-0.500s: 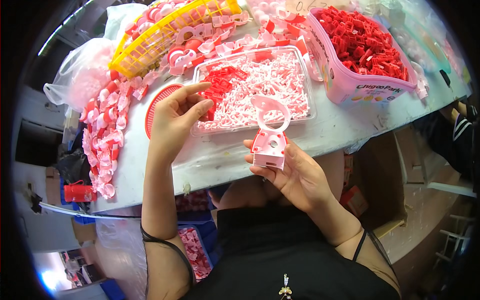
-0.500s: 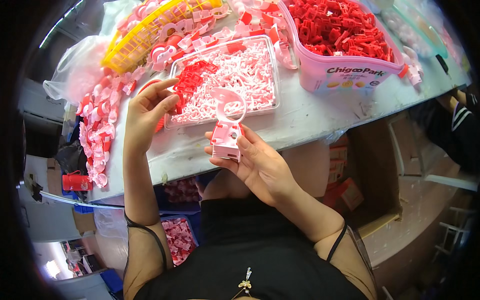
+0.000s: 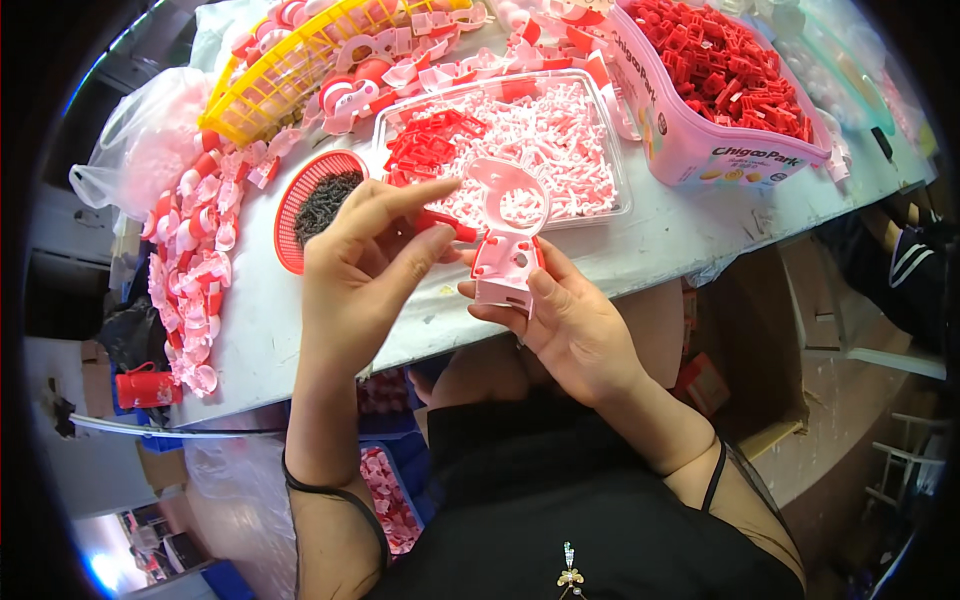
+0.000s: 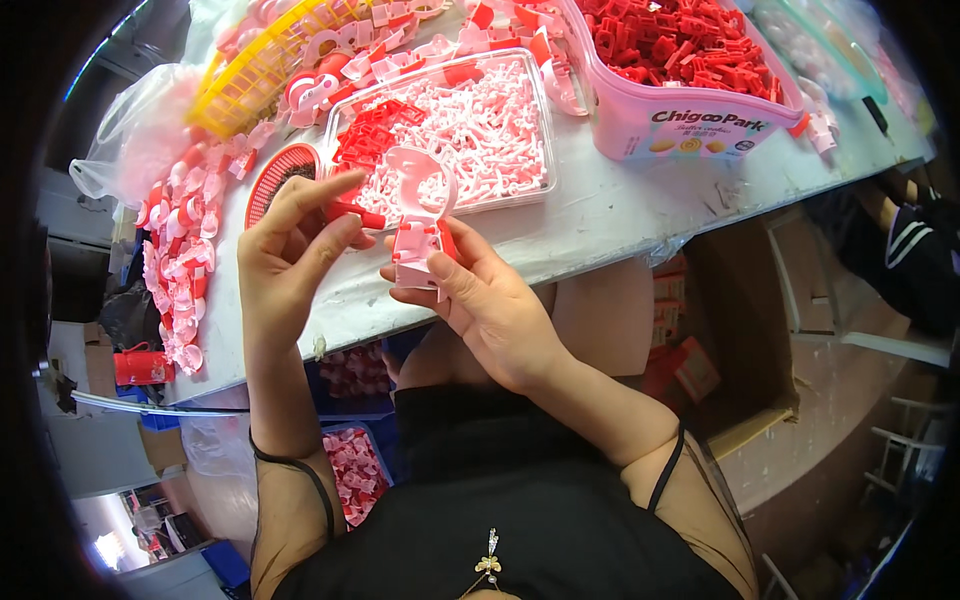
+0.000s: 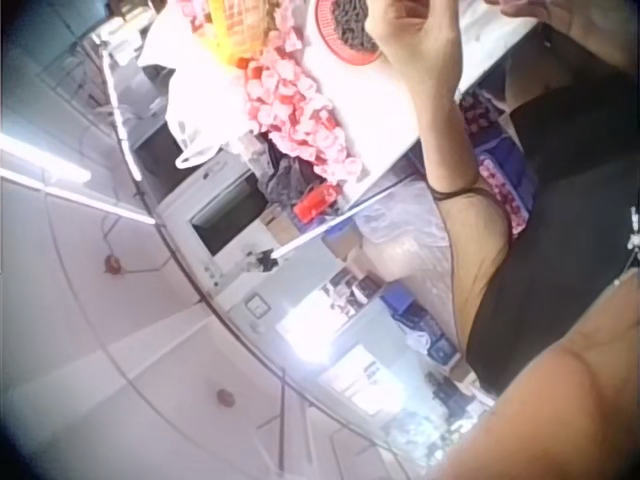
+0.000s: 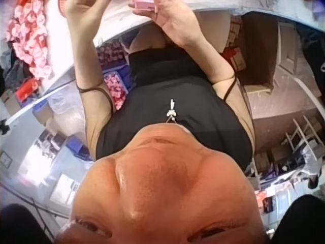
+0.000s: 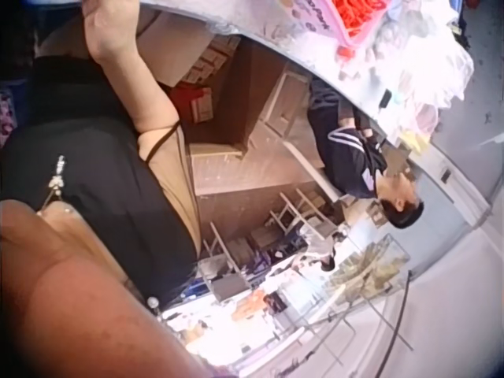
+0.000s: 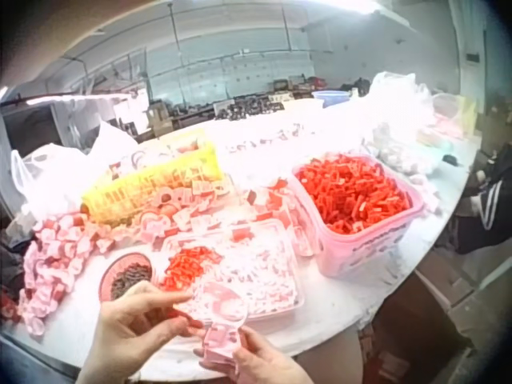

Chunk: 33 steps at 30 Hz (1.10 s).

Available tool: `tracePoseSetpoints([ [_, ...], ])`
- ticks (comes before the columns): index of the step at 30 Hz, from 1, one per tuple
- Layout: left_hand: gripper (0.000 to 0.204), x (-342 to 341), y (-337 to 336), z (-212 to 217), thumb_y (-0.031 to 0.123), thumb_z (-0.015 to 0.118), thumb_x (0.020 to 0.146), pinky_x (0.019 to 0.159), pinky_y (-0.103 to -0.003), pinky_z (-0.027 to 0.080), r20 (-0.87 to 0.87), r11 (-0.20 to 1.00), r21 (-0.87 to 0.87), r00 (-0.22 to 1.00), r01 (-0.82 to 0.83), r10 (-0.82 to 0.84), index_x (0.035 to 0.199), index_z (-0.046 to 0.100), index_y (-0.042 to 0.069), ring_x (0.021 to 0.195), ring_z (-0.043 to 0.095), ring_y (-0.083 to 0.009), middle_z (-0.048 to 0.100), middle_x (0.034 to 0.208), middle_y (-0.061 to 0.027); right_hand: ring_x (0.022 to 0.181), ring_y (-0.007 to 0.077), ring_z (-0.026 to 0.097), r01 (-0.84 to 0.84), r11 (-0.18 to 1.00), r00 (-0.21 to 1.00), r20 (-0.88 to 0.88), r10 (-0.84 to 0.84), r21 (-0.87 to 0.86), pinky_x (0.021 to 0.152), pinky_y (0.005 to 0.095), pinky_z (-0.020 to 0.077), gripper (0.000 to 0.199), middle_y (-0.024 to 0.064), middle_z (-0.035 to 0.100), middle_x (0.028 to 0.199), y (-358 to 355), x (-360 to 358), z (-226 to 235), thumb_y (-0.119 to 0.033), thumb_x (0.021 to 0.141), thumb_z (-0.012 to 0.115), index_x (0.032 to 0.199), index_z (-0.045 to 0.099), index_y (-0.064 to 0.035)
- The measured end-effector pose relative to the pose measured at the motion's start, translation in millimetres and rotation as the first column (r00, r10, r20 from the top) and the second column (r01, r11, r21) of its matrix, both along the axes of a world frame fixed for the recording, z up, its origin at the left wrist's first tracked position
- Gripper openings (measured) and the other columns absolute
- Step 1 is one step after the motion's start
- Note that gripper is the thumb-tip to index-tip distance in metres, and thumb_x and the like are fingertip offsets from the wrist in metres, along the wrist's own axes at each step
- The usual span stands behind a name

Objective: Assemble pig-themed plastic toys using glue and manual snapping of components.

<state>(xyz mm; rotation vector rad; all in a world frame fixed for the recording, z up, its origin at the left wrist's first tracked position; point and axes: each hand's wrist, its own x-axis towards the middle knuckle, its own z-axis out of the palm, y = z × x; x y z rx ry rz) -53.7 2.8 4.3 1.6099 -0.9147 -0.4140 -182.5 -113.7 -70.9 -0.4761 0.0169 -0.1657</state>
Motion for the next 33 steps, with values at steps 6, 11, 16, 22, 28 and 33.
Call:
tracePoseSetpoints([
  [6,0.03,-8,6,-11,-0.008,0.068,0.078,0.075,-0.022,0.052,0.138,0.998,-0.042,0.99,0.043,-0.037,0.108,0.066,0.0,0.085,0.063,-0.0123,0.059,0.091,-0.0061,0.112,0.0179,0.054,0.174,0.969,0.985,0.044,-0.169,-0.176,0.099,0.0354,0.0413,0.052,0.0121,0.051,0.126,9,3,-6,-0.021,0.098,0.049,0.14,0.026,-0.0012],
  [11,0.025,-10,7,-16,-0.005,0.071,0.076,0.069,-0.022,0.054,0.18,0.998,-0.053,0.984,0.02,-0.01,0.1,0.066,-0.003,0.08,0.066,-0.0127,0.063,0.089,-0.0075,0.112,0.0183,0.054,0.16,0.975,0.986,0.061,-0.153,-0.156,0.1,0.0363,0.0412,0.052,0.0124,0.05,0.127,10,3,-8,-0.021,0.098,0.048,0.14,0.024,-0.0007],
  [16,0.016,-11,7,-22,-0.002,0.071,0.078,0.063,-0.021,0.054,0.166,0.996,-0.086,0.986,-0.017,0.031,0.094,0.066,-0.005,0.071,0.066,-0.0107,0.068,0.083,-0.0096,0.112,0.0199,0.055,0.112,0.988,0.991,0.09,-0.103,-0.103,0.1,0.0366,0.0416,0.051,0.0122,0.05,0.127,9,4,-6,-0.02,0.098,0.048,0.139,0.027,-0.0007],
  [22,0.012,-4,5,-15,0.004,0.063,0.087,0.056,-0.025,0.055,-0.059,0.999,0.0,0.997,-0.045,0.045,0.094,0.064,-0.007,0.065,0.066,-0.0145,0.068,0.076,-0.0115,0.112,0.019,0.054,0.022,1.0,1.0,0.01,-0.022,0.008,0.098,0.0356,0.0431,0.047,0.0104,0.051,0.126,3,2,-2,-0.022,0.098,0.048,0.138,0.031,-0.0016],
  [28,0.012,-4,5,-12,0.003,0.061,0.089,0.061,-0.024,0.054,-0.11,0.999,0.023,0.994,-0.021,0.024,0.097,0.065,-0.006,0.068,0.066,-0.0134,0.067,0.083,-0.0097,0.113,0.018,0.054,0.008,1.0,1.0,-0.016,-0.008,0.028,0.097,0.0345,0.0446,0.046,0.0102,0.051,0.126,1,0,0,-0.022,0.098,0.047,0.137,0.032,-0.002],
  [33,0.014,-4,10,-2,0.0,0.065,0.084,0.061,-0.024,0.051,0.167,0.994,0.111,0.986,-0.021,0.002,0.097,0.067,-0.003,0.071,0.063,-0.0108,0.061,0.082,-0.0056,0.112,0.0217,0.056,-0.013,1.0,1.0,-0.016,0.013,0.009,0.096,0.0355,0.0456,0.046,0.0119,0.051,0.126,0,-1,-1,-0.022,0.099,0.046,0.137,0.032,-0.0021],
])
